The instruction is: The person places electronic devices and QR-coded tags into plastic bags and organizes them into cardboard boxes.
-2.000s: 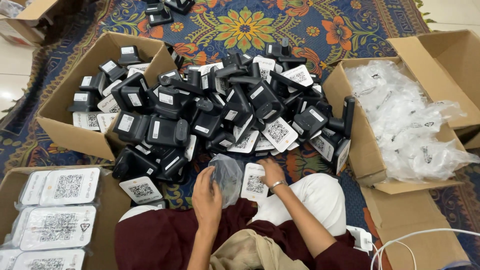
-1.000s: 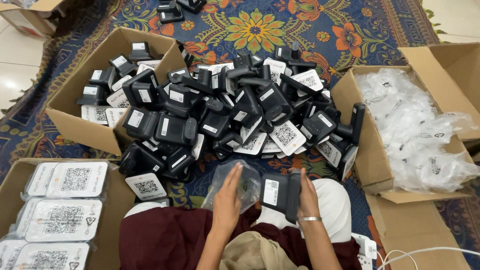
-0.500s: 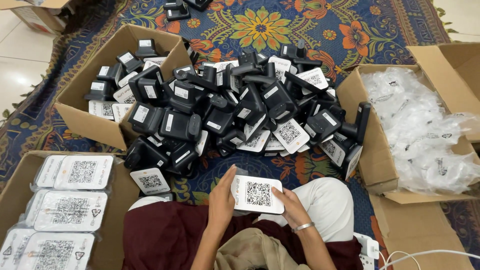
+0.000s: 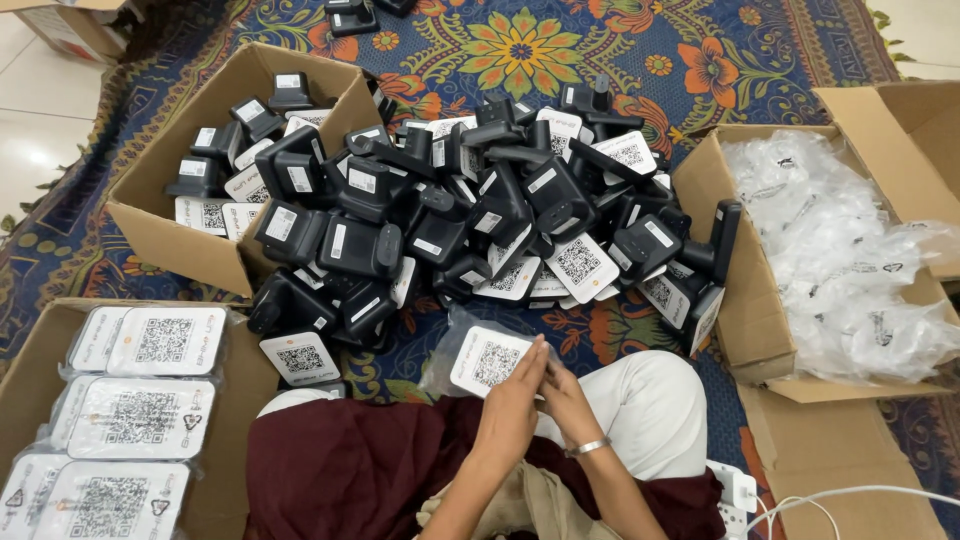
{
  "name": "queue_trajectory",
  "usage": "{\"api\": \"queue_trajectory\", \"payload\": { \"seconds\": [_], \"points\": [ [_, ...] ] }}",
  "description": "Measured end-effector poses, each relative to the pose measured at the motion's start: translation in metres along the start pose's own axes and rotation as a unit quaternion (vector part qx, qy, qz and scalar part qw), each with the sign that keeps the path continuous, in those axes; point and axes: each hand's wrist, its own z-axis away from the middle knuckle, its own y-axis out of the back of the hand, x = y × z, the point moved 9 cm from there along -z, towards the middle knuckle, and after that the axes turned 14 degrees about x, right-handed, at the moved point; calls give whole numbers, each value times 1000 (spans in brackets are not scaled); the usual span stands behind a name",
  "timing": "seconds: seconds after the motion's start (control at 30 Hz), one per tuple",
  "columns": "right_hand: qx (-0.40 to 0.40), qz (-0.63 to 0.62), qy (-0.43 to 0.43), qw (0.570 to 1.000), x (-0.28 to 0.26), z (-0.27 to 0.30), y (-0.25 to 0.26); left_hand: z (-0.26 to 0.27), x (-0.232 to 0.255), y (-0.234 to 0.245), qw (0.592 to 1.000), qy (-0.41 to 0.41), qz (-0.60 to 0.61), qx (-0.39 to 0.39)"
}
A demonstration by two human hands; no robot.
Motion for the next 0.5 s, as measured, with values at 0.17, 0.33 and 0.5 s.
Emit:
{"api": "queue_trajectory", "payload": {
  "seconds": [0.17, 0.33, 0.5],
  "points": [
    [57, 159, 189, 967, 48, -82, 24, 0, 23, -5, 998, 18, 16, -59],
    [33, 549, 639, 537, 24, -73, -22, 2, 27, 7, 996, -39, 79, -11],
    [-114, 581, 224, 774, -13, -104, -68, -15, -9, 26, 990, 99, 103, 7]
  ]
}}
